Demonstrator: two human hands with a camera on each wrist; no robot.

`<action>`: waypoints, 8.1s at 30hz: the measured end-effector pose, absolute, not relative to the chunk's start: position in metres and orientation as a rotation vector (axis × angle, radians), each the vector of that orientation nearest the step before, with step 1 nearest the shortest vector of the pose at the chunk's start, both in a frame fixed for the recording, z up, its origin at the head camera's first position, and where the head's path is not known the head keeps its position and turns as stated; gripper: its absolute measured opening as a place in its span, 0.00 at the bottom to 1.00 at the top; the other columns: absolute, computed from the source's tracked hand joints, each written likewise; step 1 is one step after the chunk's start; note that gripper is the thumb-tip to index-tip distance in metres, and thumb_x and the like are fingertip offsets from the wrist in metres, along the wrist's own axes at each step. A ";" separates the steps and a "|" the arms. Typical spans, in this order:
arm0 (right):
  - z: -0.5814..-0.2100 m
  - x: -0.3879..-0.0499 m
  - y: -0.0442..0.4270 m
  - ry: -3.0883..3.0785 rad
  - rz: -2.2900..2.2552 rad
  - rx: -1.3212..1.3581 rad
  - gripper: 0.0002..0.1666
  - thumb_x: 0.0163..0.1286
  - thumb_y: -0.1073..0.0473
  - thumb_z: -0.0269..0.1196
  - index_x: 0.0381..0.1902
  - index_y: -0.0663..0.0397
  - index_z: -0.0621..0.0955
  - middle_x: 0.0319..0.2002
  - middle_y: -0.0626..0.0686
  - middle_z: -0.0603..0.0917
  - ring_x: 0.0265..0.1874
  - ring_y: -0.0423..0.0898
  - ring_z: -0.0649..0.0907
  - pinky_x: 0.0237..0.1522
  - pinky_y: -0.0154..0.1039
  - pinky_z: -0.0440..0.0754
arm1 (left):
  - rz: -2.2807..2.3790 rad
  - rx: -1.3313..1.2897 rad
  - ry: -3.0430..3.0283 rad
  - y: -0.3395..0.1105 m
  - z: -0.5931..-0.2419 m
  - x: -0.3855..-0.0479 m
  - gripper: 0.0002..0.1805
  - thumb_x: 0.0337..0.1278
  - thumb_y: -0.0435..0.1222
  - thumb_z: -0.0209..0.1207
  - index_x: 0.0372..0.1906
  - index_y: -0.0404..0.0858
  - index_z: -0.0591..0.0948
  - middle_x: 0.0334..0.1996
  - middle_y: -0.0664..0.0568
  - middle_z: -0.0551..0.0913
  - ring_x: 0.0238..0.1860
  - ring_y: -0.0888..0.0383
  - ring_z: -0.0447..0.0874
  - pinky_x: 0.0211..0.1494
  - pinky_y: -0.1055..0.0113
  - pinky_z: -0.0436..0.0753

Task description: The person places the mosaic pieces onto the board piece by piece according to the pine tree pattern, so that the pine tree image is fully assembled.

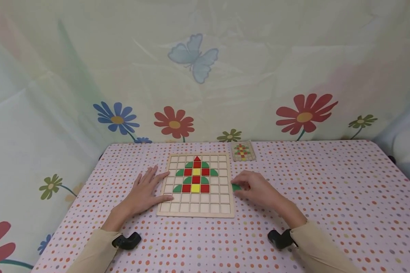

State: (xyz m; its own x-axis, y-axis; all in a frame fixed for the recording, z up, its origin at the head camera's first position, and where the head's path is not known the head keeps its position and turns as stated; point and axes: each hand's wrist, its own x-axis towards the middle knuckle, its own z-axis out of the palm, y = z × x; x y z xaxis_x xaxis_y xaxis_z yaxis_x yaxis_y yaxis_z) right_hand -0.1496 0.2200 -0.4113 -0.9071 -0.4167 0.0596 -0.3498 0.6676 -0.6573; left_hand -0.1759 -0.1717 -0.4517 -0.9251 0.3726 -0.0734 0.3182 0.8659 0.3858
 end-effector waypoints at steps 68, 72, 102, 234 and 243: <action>-0.417 -0.159 0.159 2.768 -1.271 -0.615 0.09 0.63 0.72 0.74 0.41 0.59 0.92 0.37 0.50 0.88 0.36 0.43 0.84 0.39 0.34 0.86 | 0.574 0.546 2.874 -0.172 -0.449 -0.176 0.50 0.60 0.68 0.63 0.83 0.52 0.63 0.85 0.39 0.44 0.85 0.39 0.36 0.82 0.36 0.37; -0.419 -0.160 0.157 2.770 -1.262 -0.592 0.09 0.64 0.72 0.73 0.41 0.59 0.92 0.37 0.49 0.87 0.35 0.43 0.84 0.38 0.34 0.85 | 0.569 0.545 2.879 -0.173 -0.450 -0.176 0.50 0.60 0.68 0.63 0.83 0.52 0.63 0.85 0.38 0.44 0.85 0.39 0.37 0.82 0.36 0.38; -0.409 -0.156 0.145 2.821 -1.053 -0.551 0.10 0.65 0.75 0.71 0.44 0.66 0.91 0.35 0.50 0.83 0.38 0.45 0.85 0.40 0.36 0.88 | 0.536 0.538 2.884 -0.173 -0.451 -0.177 0.51 0.60 0.68 0.62 0.83 0.52 0.63 0.85 0.38 0.45 0.85 0.39 0.37 0.82 0.35 0.38; -0.420 -0.146 0.111 2.644 -1.377 -0.685 0.08 0.62 0.73 0.74 0.39 0.60 0.92 0.35 0.49 0.87 0.32 0.39 0.82 0.35 0.31 0.84 | 0.543 0.524 2.896 -0.173 -0.451 -0.176 0.50 0.59 0.70 0.62 0.82 0.54 0.63 0.85 0.39 0.46 0.85 0.40 0.38 0.82 0.36 0.39; -0.418 -0.145 0.108 2.702 -1.299 -0.676 0.09 0.61 0.73 0.75 0.39 0.59 0.93 0.34 0.47 0.87 0.32 0.39 0.79 0.33 0.30 0.81 | 0.544 0.523 2.891 -0.172 -0.452 -0.177 0.50 0.59 0.70 0.62 0.83 0.55 0.63 0.85 0.40 0.46 0.85 0.41 0.37 0.82 0.36 0.38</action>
